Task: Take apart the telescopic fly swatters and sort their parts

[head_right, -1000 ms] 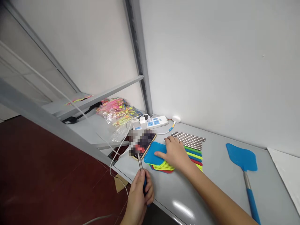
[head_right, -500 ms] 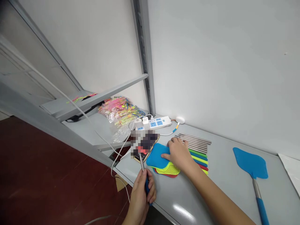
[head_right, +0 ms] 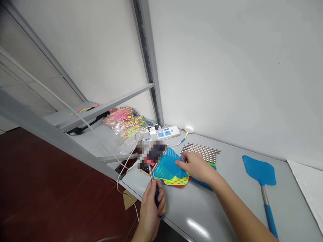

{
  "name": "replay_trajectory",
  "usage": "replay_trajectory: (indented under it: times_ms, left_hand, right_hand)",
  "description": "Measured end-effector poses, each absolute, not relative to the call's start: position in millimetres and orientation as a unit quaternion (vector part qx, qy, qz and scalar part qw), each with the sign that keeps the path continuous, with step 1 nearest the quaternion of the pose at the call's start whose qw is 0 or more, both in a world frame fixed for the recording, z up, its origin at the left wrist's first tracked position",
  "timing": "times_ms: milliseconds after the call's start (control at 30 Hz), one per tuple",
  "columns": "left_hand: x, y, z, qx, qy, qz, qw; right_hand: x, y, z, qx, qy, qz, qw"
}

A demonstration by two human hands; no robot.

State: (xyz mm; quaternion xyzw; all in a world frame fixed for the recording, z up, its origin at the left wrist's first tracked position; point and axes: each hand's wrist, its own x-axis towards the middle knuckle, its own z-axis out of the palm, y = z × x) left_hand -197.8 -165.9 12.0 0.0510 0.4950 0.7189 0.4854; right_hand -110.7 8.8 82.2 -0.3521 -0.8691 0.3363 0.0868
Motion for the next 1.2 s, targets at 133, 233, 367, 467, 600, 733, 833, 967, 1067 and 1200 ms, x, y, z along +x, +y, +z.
replay_trajectory:
  times_ms: [133, 233, 367, 467, 600, 733, 833, 967, 1067, 1200]
  left_hand:
    - [-168.2, -152.1, 17.7, 0.122, 0.494, 0.671, 0.540]
    - [-146.7, -138.9, 23.2, 0.246, 0.511, 0.589, 0.576]
    - [-126.0, -119.3, 29.7, 0.484, 0.560, 0.509, 0.439]
    - [-112.4, -103.5, 22.6, 0.578, 0.565, 0.469, 0.356]
    - [-99.3, -89.4, 0.9, 0.658, 0.586, 0.393, 0.264]
    - [-97.5, -86.5, -8.2, 0.700, 0.596, 0.355, 0.170]
    - [-99.5, -86.1, -6.3, 0.718, 0.597, 0.331, 0.134]
    - [-101.1, -83.4, -7.5, 0.736, 0.582, 0.329, 0.104]
    - [-101.6, -81.4, -11.0, 0.743, 0.570, 0.335, 0.100]
    - [-102.8, -81.4, -13.5, 0.747, 0.565, 0.337, 0.099]
  right_hand:
    - [-58.6, -1.7, 95.8, -0.395, -0.640, 0.616, 0.232]
    - [-11.9, -13.0, 87.1, -0.458, -0.479, 0.629, 0.407]
    - [42.6, -30.5, 58.3, -0.454, -0.333, 0.606, 0.562]
    - [68.9, -42.6, 38.6, -0.486, -0.301, 0.574, 0.586]
    - [84.6, -51.5, 19.6, -0.522, -0.327, 0.519, 0.592]
    - [86.2, -54.0, 7.2, -0.555, -0.366, 0.460, 0.589]
    - [83.3, -55.0, 5.7, -0.585, -0.379, 0.435, 0.570]
    - [81.3, -56.1, 8.3, -0.587, -0.403, 0.431, 0.554]
    - [81.7, -56.1, 6.4, -0.577, -0.412, 0.429, 0.560]
    - [81.9, -54.7, -1.0, -0.564, -0.409, 0.434, 0.571]
